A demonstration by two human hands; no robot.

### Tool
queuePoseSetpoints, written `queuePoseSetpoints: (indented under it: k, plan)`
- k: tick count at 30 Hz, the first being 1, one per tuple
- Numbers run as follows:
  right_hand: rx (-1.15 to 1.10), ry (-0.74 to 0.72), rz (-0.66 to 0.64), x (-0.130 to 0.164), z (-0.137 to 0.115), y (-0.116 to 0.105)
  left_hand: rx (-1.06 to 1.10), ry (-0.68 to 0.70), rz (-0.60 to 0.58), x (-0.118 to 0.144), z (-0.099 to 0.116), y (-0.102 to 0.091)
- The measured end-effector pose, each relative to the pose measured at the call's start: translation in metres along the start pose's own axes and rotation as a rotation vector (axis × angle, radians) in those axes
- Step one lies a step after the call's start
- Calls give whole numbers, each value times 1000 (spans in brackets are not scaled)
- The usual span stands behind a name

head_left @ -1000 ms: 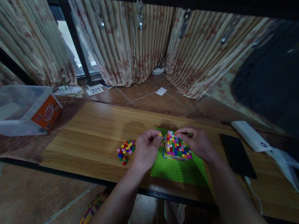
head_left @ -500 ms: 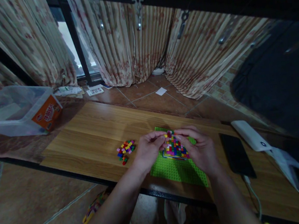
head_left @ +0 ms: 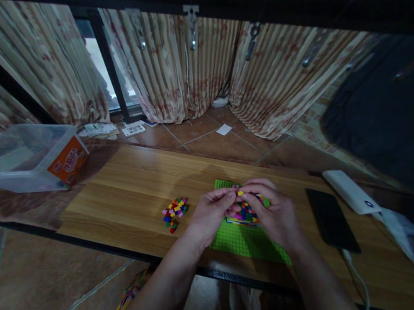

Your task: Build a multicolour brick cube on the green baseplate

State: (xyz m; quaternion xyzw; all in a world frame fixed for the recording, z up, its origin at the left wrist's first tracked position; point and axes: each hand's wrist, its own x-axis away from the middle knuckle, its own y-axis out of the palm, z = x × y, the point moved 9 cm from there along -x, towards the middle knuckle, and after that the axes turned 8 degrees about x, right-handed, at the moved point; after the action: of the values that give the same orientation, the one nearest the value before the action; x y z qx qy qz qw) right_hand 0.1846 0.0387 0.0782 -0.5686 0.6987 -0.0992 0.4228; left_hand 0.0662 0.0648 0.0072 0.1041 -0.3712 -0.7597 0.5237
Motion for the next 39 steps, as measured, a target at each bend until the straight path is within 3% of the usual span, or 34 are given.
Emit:
queuePoseSetpoints:
  k: [5, 9, 16, 39]
  plan:
    - [122, 119, 114, -1, 37, -25, -110, 94, 129, 0, 19, -19]
    - [208, 179, 49, -1, 57, -16, -147, 143, 177, 0, 30, -32]
    - [237, 192, -43, -4, 58, 0, -165, 128, 169, 0, 30, -31]
    - [153, 289, -131, -2, 73, 11, -168, 125, 190, 4, 32, -29]
